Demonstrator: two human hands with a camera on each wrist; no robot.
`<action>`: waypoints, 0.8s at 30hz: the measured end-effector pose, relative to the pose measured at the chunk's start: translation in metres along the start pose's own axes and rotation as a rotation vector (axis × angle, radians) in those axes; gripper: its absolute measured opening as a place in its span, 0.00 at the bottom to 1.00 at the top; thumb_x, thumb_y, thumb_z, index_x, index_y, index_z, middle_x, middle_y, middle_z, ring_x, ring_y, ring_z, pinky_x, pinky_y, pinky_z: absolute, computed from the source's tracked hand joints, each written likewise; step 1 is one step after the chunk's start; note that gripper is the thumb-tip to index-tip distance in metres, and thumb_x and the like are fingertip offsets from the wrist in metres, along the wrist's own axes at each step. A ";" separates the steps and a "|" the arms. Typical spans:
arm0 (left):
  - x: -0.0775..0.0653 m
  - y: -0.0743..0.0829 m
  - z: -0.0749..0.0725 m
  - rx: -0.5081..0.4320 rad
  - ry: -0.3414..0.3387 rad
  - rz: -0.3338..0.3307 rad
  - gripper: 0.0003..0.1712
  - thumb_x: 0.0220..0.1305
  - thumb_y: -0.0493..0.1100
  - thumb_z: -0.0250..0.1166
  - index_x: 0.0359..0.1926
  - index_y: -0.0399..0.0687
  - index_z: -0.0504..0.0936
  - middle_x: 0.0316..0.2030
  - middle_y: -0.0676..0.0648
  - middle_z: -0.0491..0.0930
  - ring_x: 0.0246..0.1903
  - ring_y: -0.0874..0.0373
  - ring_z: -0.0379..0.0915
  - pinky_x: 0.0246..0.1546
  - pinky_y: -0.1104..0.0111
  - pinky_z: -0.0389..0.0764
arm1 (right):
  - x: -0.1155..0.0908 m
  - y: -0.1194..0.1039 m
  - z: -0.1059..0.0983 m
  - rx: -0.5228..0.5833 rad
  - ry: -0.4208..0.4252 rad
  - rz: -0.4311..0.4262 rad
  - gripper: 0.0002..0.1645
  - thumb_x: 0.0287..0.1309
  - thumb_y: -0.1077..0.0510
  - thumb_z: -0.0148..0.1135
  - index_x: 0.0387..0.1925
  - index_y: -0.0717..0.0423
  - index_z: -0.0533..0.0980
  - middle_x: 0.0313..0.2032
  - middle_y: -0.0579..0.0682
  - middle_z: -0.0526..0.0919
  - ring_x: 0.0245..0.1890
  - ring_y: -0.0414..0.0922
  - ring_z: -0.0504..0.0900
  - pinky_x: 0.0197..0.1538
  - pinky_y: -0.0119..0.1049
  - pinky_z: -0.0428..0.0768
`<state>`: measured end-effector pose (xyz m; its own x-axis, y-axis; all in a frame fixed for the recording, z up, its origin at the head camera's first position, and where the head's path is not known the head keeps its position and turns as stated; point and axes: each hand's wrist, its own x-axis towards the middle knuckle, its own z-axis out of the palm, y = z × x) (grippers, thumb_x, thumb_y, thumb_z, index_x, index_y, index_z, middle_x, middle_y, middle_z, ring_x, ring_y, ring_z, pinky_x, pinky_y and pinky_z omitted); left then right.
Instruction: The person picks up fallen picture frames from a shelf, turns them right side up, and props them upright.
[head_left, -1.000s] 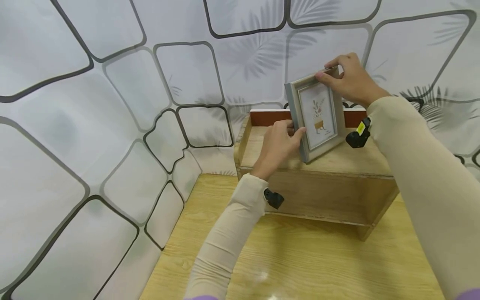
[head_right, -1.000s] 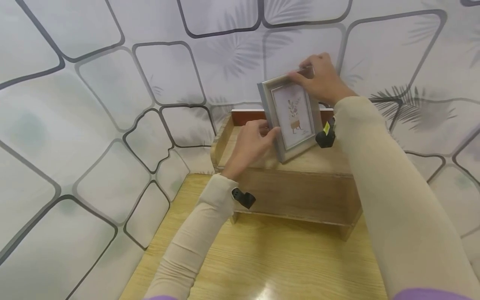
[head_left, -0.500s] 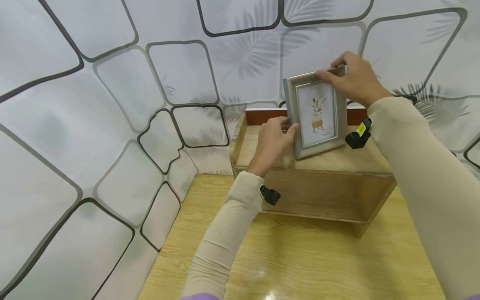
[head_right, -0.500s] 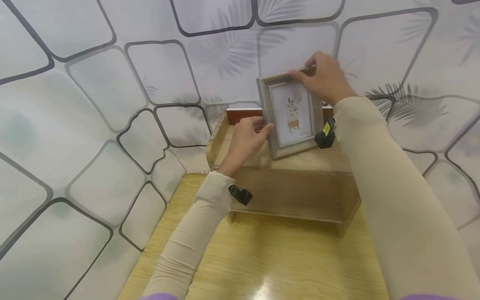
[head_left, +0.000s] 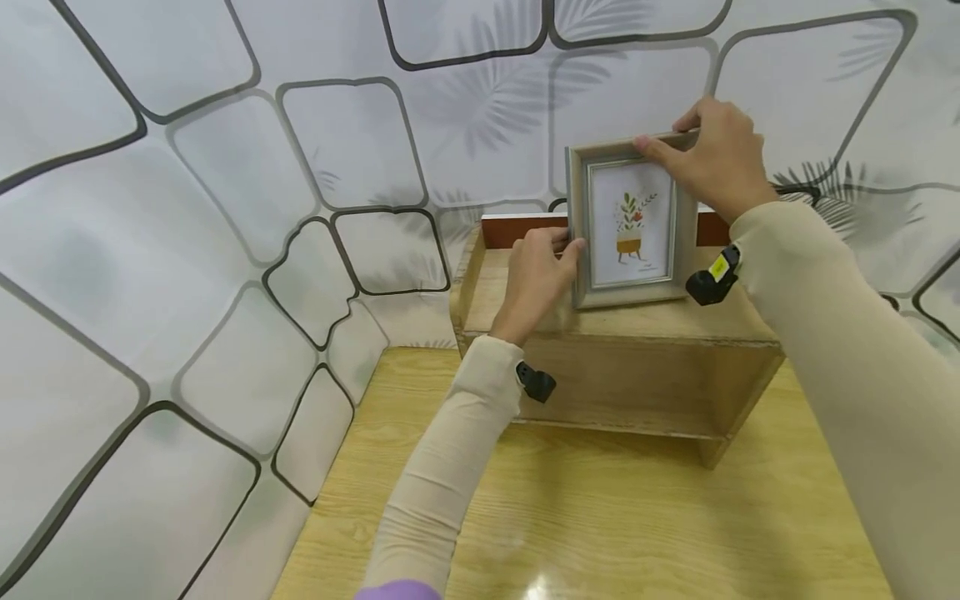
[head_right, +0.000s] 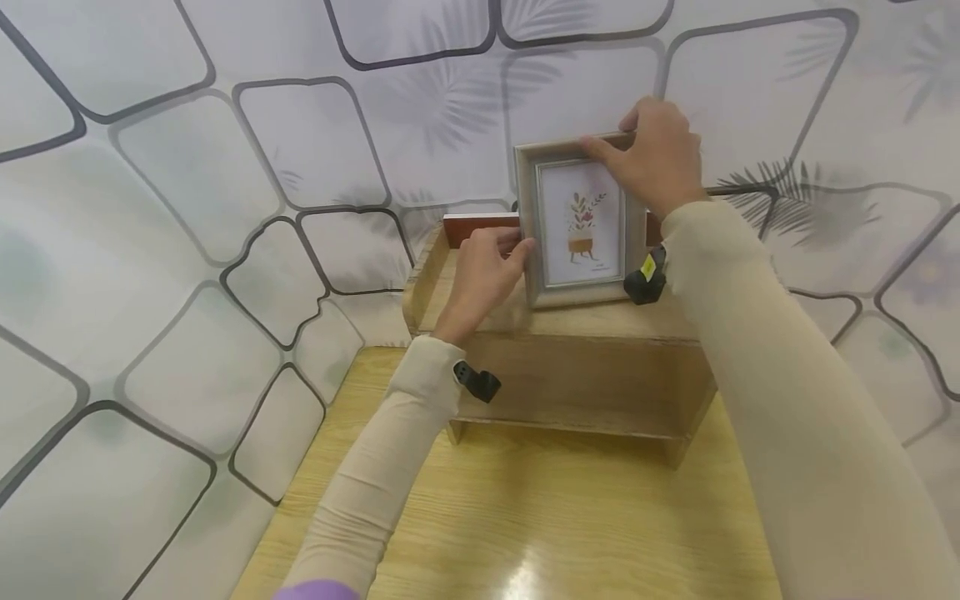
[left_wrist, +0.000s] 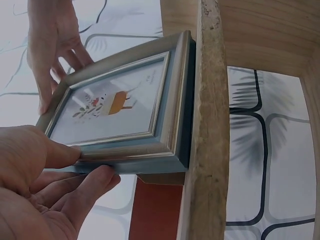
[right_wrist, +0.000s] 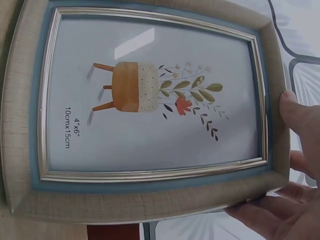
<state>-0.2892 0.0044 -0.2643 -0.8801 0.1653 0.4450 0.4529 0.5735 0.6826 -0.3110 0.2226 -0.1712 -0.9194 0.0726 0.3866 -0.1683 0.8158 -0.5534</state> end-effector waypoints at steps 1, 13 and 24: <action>0.000 0.000 0.000 0.000 0.002 0.002 0.18 0.73 0.44 0.63 0.56 0.36 0.84 0.48 0.42 0.87 0.48 0.54 0.85 0.45 0.68 0.83 | -0.001 -0.001 0.001 0.003 0.017 -0.003 0.49 0.65 0.31 0.58 0.65 0.70 0.68 0.65 0.69 0.69 0.66 0.66 0.65 0.68 0.65 0.59; 0.005 -0.005 0.001 0.048 0.010 0.010 0.17 0.74 0.44 0.61 0.56 0.40 0.85 0.48 0.45 0.87 0.45 0.57 0.85 0.42 0.68 0.82 | -0.010 -0.009 0.009 -0.024 0.170 -0.007 0.47 0.64 0.31 0.59 0.60 0.71 0.72 0.58 0.68 0.75 0.59 0.63 0.71 0.66 0.65 0.61; 0.007 -0.007 0.002 0.053 0.008 0.013 0.17 0.75 0.44 0.61 0.57 0.41 0.84 0.48 0.46 0.87 0.43 0.57 0.85 0.40 0.67 0.81 | -0.016 -0.010 0.013 -0.009 0.181 -0.001 0.46 0.65 0.32 0.58 0.63 0.70 0.70 0.60 0.69 0.72 0.61 0.65 0.70 0.65 0.66 0.62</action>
<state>-0.2985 0.0028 -0.2668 -0.8728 0.1665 0.4588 0.4561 0.6128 0.6453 -0.2994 0.2058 -0.1809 -0.8402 0.1727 0.5141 -0.1655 0.8211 -0.5463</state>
